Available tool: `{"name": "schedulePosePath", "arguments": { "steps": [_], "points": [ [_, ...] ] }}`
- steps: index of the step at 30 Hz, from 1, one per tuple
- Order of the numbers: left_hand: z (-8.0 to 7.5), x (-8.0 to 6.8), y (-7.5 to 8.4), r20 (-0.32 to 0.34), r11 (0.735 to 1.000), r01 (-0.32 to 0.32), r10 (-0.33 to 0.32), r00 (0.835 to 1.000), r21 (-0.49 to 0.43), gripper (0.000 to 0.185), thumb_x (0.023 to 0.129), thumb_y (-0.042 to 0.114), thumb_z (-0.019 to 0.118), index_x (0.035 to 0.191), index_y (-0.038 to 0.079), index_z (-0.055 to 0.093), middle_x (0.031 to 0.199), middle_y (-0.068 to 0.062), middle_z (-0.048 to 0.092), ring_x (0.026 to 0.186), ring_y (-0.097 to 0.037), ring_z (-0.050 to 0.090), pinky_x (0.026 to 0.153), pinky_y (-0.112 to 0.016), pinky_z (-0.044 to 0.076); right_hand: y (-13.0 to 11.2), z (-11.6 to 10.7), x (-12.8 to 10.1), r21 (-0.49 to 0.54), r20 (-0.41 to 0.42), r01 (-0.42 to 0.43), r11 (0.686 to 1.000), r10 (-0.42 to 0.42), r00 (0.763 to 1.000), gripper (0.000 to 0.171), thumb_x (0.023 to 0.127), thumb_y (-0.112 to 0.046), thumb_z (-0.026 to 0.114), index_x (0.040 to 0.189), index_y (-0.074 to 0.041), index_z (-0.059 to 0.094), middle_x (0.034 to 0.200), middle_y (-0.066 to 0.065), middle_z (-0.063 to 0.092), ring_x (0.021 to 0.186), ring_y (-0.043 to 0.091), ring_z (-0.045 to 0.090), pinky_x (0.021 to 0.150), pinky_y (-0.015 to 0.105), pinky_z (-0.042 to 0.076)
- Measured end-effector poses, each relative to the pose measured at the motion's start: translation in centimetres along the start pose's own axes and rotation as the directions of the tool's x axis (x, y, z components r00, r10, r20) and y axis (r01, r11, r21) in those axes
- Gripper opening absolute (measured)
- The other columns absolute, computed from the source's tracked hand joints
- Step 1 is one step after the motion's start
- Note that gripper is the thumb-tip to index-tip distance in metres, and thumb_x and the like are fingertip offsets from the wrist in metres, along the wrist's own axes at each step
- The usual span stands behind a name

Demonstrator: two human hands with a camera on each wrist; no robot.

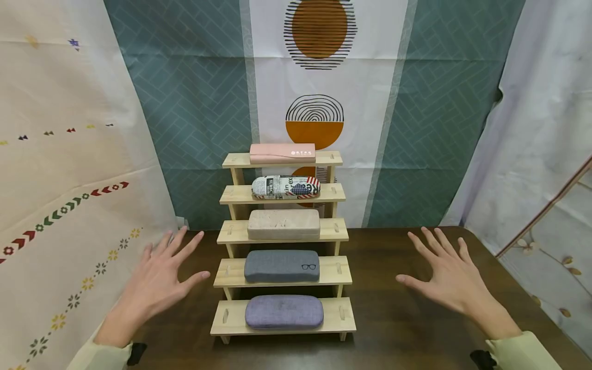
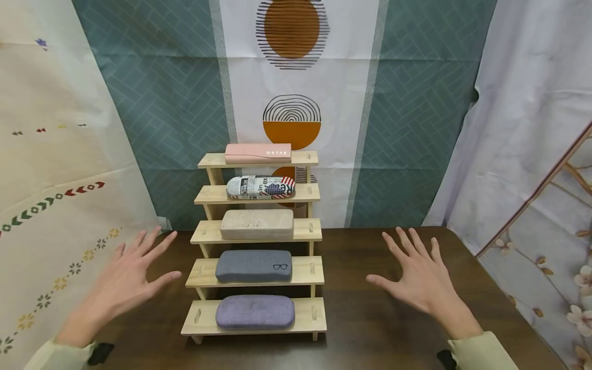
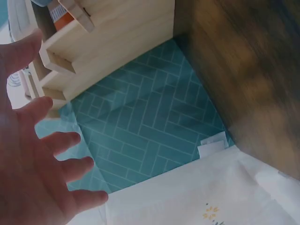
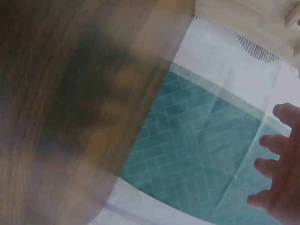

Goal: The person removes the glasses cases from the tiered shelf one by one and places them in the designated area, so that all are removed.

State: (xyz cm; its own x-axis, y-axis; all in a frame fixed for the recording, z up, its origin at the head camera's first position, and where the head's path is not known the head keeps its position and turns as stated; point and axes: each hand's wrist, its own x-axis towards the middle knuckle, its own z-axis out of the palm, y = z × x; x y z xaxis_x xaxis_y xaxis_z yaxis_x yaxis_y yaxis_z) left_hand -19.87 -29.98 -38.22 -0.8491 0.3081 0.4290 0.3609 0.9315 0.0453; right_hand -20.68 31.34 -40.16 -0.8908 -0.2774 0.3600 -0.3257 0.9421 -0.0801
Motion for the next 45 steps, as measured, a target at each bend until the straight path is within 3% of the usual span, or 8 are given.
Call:
{"name": "schedulePosePath", "arguments": {
  "steps": [9,18,21,24,28,35,40,45],
  "points": [
    [-0.2,0.3,0.6,-0.050,0.991,-0.008,0.001,0.999,-0.136,0.100,0.086,0.054,0.084,0.168,0.029,0.032,0.168,-0.018,0.035,0.151,-0.047,0.033,0.109,-0.073,0.031,-1.7,-0.8,-0.3,0.019,-0.028,0.031,0.999,-0.031,0.999,0.111,0.085,-0.076,0.070,0.171,-0.023,0.023,0.170,0.020,0.028,0.156,0.043,0.022,0.123,0.065,-0.007],
    [0.0,0.5,1.5,-0.070,0.944,-0.030,0.007,0.998,-0.328,0.096,0.087,0.040,0.089,0.166,0.028,0.037,0.164,-0.015,0.042,0.151,-0.043,0.035,0.105,-0.071,0.038,-3.7,-1.1,-0.7,0.058,-0.087,0.091,0.994,-0.085,0.993,0.117,0.080,-0.077,0.075,0.171,-0.025,0.023,0.165,0.019,0.038,0.151,0.040,0.034,0.127,0.054,0.003],
    [0.1,0.6,1.7,-0.081,0.939,-0.043,0.017,0.997,-0.342,0.096,0.086,0.036,0.090,0.166,0.027,0.038,0.162,-0.015,0.045,0.149,-0.041,0.039,0.105,-0.067,0.041,-4.6,-1.3,-0.8,0.095,-0.115,0.118,0.989,-0.106,0.988,0.115,0.079,-0.074,0.079,0.170,-0.025,0.027,0.161,0.019,0.044,0.144,0.042,0.045,0.126,0.056,0.014],
    [0.2,0.7,1.8,-0.085,0.936,-0.044,0.016,0.996,-0.350,0.095,0.086,0.034,0.090,0.166,0.027,0.038,0.160,-0.013,0.048,0.147,-0.040,0.044,0.105,-0.063,0.042,-5.8,-1.7,-1.1,0.163,-0.103,0.098,0.982,-0.082,0.991,0.111,0.079,-0.072,0.081,0.169,-0.029,0.030,0.160,0.016,0.045,0.139,0.048,0.049,0.112,0.066,0.036],
    [0.3,0.9,1.9,-0.076,0.928,-0.026,-0.003,0.997,-0.372,0.096,0.087,0.033,0.090,0.167,0.029,0.035,0.159,-0.013,0.050,0.141,-0.042,0.050,0.103,-0.062,0.045,-7.7,-2.2,-1.5,0.278,-0.069,0.071,0.958,-0.054,0.996,0.103,0.083,-0.067,0.081,0.167,-0.031,0.034,0.161,0.013,0.044,0.138,0.047,0.051,0.095,0.069,0.049],
    [0.8,1.2,1.8,-0.042,0.897,0.012,-0.034,0.999,-0.441,0.098,0.087,0.029,0.090,0.167,0.027,0.034,0.157,-0.018,0.051,0.138,-0.042,0.052,0.102,-0.062,0.046,-10.5,-1.9,-1.9,0.371,-0.092,0.154,0.916,-0.128,0.987,0.094,0.084,-0.061,0.085,0.162,-0.026,0.045,0.155,0.004,0.052,0.137,0.029,0.056,0.101,0.055,0.051],
    [1.2,1.2,1.7,-0.040,0.882,-0.002,-0.019,0.999,-0.470,0.097,0.088,0.030,0.089,0.167,0.023,0.034,0.156,-0.017,0.052,0.138,-0.042,0.053,0.103,-0.062,0.046,-12.2,-1.0,-2.4,0.395,-0.071,0.177,0.901,-0.162,0.984,0.095,0.082,-0.056,0.089,0.161,-0.025,0.047,0.154,0.001,0.053,0.134,0.024,0.058,0.100,0.052,0.054],
    [1.7,1.3,1.6,-0.050,0.851,-0.022,-0.005,0.999,-0.525,0.095,0.088,0.024,0.090,0.166,0.019,0.036,0.153,-0.019,0.055,0.136,-0.041,0.056,0.103,-0.056,0.048,-13.7,0.1,-2.6,0.467,-0.028,0.178,0.866,-0.186,0.982,0.089,0.082,-0.048,0.091,0.155,-0.014,0.055,0.151,-0.001,0.056,0.134,0.022,0.058,0.101,0.050,0.054]
  ]
}}
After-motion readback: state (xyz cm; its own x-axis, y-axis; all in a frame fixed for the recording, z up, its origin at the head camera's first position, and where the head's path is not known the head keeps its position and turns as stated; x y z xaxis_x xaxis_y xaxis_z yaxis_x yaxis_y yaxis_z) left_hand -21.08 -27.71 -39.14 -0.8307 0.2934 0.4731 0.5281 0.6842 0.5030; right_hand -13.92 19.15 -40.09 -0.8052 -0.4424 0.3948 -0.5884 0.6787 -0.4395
